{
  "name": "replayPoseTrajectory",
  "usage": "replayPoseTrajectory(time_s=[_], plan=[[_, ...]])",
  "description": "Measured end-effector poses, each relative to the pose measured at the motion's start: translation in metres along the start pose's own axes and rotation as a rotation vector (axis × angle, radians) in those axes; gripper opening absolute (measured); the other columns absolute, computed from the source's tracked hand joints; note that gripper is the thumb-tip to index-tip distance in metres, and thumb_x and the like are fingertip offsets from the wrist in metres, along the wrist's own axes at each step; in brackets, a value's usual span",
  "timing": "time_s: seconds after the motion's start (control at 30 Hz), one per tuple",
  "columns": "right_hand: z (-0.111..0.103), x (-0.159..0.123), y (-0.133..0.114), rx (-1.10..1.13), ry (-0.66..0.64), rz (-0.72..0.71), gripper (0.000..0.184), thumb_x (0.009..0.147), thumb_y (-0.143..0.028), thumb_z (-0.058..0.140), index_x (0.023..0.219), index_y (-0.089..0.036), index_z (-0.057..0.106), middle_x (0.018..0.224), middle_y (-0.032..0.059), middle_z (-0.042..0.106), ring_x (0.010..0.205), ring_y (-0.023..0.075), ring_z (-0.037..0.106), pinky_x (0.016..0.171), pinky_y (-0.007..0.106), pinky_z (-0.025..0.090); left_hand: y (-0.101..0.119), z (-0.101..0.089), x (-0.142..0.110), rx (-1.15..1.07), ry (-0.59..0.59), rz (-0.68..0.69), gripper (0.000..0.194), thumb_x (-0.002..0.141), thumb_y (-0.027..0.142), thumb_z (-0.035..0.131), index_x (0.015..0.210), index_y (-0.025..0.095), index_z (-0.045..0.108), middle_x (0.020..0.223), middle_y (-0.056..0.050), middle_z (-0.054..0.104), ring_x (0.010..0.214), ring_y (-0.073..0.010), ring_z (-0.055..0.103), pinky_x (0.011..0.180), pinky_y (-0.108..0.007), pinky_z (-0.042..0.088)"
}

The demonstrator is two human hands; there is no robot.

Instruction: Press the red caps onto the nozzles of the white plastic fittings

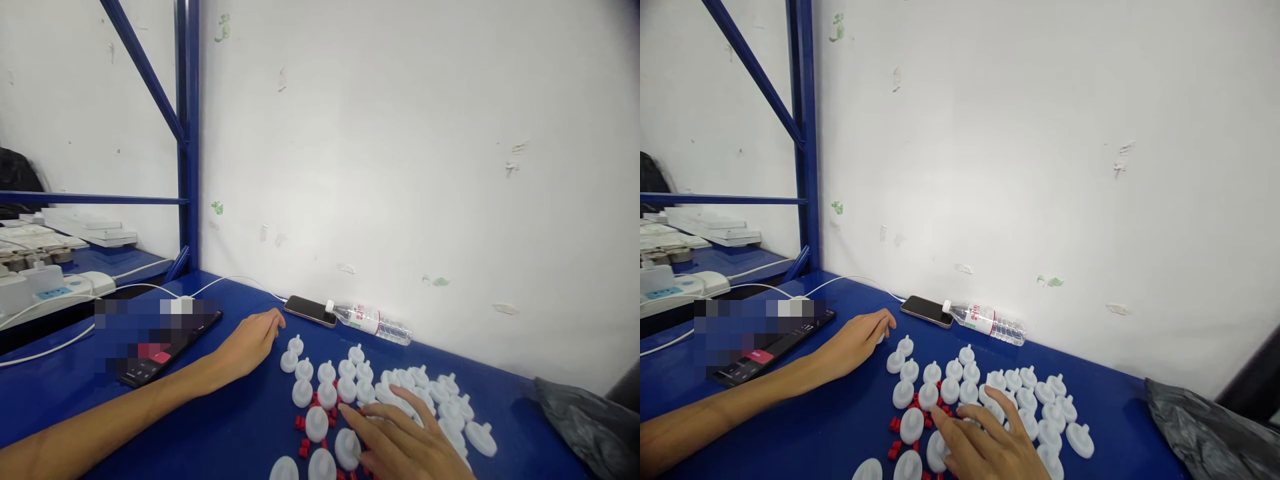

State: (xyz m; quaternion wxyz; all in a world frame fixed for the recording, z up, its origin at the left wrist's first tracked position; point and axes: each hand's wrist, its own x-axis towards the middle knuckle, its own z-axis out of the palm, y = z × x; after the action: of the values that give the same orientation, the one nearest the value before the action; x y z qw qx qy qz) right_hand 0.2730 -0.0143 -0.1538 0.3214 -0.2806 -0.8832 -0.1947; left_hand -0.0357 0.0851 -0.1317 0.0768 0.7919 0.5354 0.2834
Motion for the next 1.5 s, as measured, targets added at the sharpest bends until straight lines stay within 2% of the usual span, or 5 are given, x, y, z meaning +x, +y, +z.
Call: replayPoseTrajectory(time_s=[0.43,0.77,0.9,1.13,1.5], plan=[[-0.008,0.004,-0.003,0.051,-0.004,0.033,0.028,0.107,-0.029,0.037,0.098,-0.027,0.064,0.069,-0.0117,0.070,0.079,0.0078,0.072,0.124,0.029,0.003,-0.005,0.012,-0.007,-0.084,0.008,0.078,0.019,0.100,0.030,0.059,0.111,0.016,0.064,0.104,-0.005,0.068,0.092,-0.0206,0.067,0.084,-0.042,0.056],[-0.018,0.006,-0.019,0.148,0.054,0.233,0.061,0.092,-0.078,0.031,0.101,-0.027,0.064,0.071,-0.0038,0.070,0.075,0.0172,0.073,0.119,0.048,0.028,0.006,0.006,-0.007,-0.052,0.046,0.121,0.016,0.100,0.030,0.057,0.106,0.017,0.064,0.101,-0.004,0.066,0.092,-0.0210,0.065,0.085,-0.042,0.054],[-0.033,0.012,-0.007,0.095,-0.082,0.082,0.026,0.106,-0.042,0.041,0.107,-0.025,0.060,0.088,-0.0046,0.075,0.076,0.0101,0.074,0.118,0.036,0.034,0.025,-0.012,-0.011,-0.050,0.096,0.213,0.018,0.103,0.024,0.045,0.108,0.018,0.061,0.108,-0.007,0.063,0.103,-0.0241,0.059,0.092,-0.045,0.047],[-0.049,0.020,-0.004,0.035,0.054,0.083,0.015,0.103,-0.020,0.042,0.115,-0.020,0.051,0.122,0.0103,0.072,0.097,0.0152,0.074,0.085,0.021,0.059,0.057,-0.031,-0.037,-0.012,-0.268,0.559,0.022,0.090,0.016,0.050,0.103,0.024,0.066,0.077,0.001,0.070,0.065,-0.0164,0.064,0.067,-0.031,0.044],[-0.043,0.007,-0.004,0.336,-0.029,0.222,0.024,0.100,-0.030,0.050,0.124,-0.024,0.046,0.142,0.0152,0.057,0.121,0.0232,0.064,0.089,0.026,0.059,0.065,-0.027,-0.039,0.075,-0.467,0.535,0.015,0.089,0.026,0.067,0.103,0.025,0.069,0.069,0.002,0.072,0.062,-0.0180,0.068,0.057,-0.030,0.043]])
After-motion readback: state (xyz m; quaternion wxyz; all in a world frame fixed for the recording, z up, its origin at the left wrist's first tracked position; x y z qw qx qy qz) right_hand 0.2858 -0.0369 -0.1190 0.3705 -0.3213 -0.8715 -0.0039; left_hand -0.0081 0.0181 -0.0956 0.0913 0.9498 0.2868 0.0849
